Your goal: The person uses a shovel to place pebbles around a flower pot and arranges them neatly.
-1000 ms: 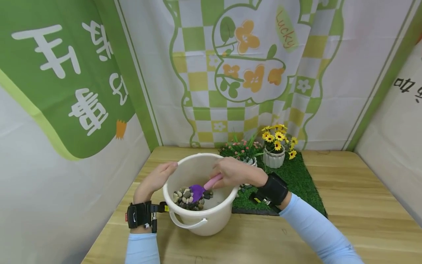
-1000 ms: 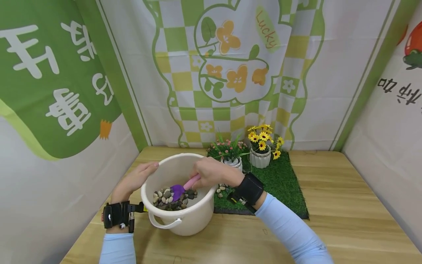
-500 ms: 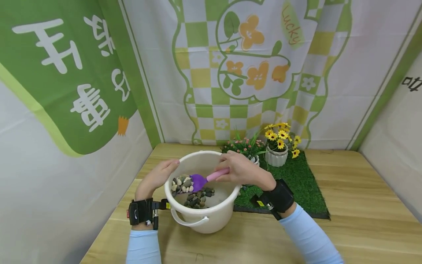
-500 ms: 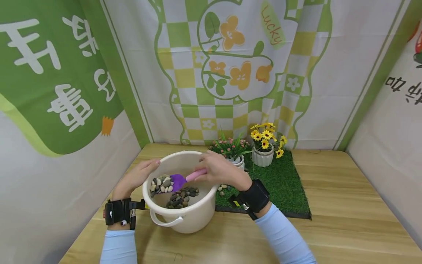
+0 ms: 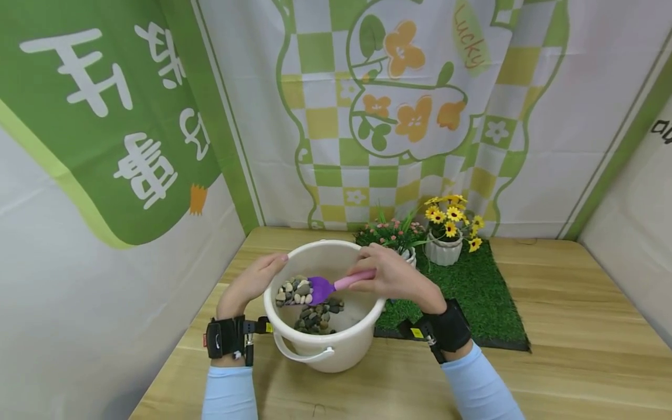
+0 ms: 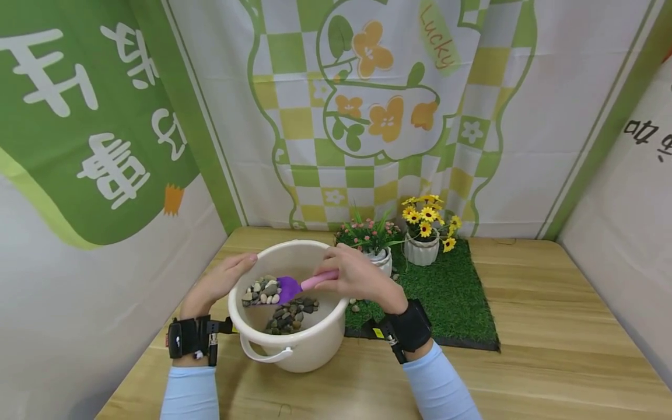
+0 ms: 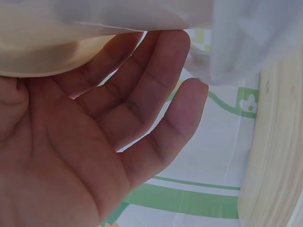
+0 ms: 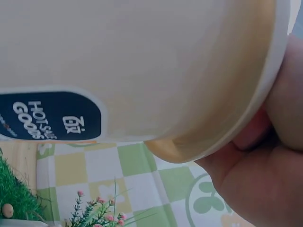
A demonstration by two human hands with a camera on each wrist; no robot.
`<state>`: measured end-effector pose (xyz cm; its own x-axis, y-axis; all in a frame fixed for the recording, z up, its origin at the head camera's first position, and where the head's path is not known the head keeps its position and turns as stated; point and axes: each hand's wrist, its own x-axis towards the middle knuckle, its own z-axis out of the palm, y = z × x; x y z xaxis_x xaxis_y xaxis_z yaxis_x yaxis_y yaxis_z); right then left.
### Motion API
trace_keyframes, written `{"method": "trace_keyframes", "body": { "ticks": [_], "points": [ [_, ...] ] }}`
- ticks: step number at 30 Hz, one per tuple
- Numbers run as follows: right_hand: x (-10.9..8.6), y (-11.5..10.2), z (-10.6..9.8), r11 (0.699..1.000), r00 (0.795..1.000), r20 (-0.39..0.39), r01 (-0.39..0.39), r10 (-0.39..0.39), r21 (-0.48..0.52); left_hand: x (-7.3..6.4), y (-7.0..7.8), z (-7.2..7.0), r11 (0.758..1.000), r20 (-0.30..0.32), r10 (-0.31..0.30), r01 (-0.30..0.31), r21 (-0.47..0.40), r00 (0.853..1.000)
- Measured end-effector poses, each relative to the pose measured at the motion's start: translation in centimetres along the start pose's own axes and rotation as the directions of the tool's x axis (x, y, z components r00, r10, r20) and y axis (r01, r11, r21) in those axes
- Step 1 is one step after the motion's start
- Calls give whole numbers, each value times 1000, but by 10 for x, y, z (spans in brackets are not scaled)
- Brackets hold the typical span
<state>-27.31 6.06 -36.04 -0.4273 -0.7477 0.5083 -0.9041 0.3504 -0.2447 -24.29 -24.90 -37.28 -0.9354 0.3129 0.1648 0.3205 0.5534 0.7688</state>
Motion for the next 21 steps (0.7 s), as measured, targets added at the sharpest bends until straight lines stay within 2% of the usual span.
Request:
{"method": "trace_keyframes", "body": {
  "ticks": [2, 4, 10, 14, 21],
  "points": [
    [0, 0, -1, 1000, 1000, -8, 1, -1, 8, 1, 0, 1, 1000, -4, -7, 7, -6, 1000],
    [0, -1, -2, 1000, 1000, -13, 6, -5, 16, 4, -11, 1, 1000, -9, -2, 2, -9, 1000],
    [1, -2, -6, 999, 998, -48, 39, -40, -11, 6, -7, -1, 1000, -11, 22, -22, 10, 1000],
    [-3, -1, -8, 999, 998, -60, 31, -32, -24, 6, -8, -2, 1000, -5, 12, -12, -5, 1000],
    [-10, -2, -10, 1000, 997, -78, 17, -16, 15, 6, -12, 1, 999, -6, -28, 28, -22, 1000]
  ]
}}
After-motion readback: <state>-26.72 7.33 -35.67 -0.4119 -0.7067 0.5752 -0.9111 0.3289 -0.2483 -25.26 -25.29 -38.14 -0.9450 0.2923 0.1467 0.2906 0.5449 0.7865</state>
